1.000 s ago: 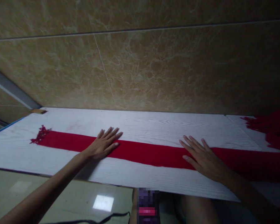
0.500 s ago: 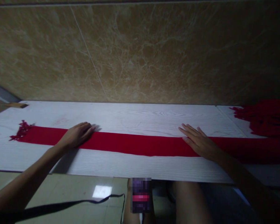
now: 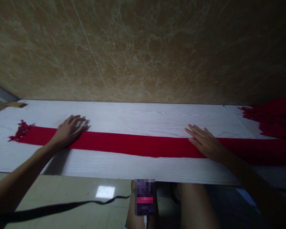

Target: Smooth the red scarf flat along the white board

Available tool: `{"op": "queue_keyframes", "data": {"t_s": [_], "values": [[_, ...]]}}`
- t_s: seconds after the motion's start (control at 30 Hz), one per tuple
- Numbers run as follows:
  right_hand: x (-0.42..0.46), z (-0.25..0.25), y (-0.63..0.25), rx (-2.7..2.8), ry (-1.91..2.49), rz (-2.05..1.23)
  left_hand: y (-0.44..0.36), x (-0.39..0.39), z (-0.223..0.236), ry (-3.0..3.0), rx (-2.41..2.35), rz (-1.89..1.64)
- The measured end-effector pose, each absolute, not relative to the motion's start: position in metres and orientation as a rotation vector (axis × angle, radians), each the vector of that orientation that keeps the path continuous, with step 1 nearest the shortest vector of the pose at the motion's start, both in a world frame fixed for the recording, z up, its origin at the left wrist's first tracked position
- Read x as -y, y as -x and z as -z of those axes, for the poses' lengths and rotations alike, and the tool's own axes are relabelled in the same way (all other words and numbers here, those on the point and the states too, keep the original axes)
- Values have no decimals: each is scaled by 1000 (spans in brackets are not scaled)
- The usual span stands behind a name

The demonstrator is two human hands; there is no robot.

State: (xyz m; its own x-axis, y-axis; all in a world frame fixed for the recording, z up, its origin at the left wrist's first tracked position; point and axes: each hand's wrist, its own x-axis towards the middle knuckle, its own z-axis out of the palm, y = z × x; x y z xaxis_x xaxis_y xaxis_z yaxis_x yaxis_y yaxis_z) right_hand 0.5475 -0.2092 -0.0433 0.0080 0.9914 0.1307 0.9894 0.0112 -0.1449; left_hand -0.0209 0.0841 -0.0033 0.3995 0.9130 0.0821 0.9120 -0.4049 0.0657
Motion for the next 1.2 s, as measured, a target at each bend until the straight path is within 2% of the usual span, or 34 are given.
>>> {"op": "queue_keyframes", "data": {"t_s": [0.17,0.3,0.4,0.53,0.7,0.8,0.97,1.2], "values": [[209,41,-545,2083,2096,-29,10,-78,0,-2515,-1731,-30],[208,40,-545,2088,2108,-65,-8,-51,5,-2750,-1464,-158],[209,40,-545,2080,2118,-64,-17,-35,18,-2730,-1341,-70],[209,41,-546,2080,2126,-53,-19,-33,29,-2661,-1344,28],[208,42,-547,2084,2132,-34,-21,-33,22,-2673,-1363,71],[208,43,-547,2084,2119,-27,-18,-31,13,-2716,-1316,-11],[208,42,-546,2075,2115,-30,1,-47,10,-2728,-1103,-346],[208,41,-544,2060,2131,-71,5,-53,-2,-2590,-1053,-372]]}}
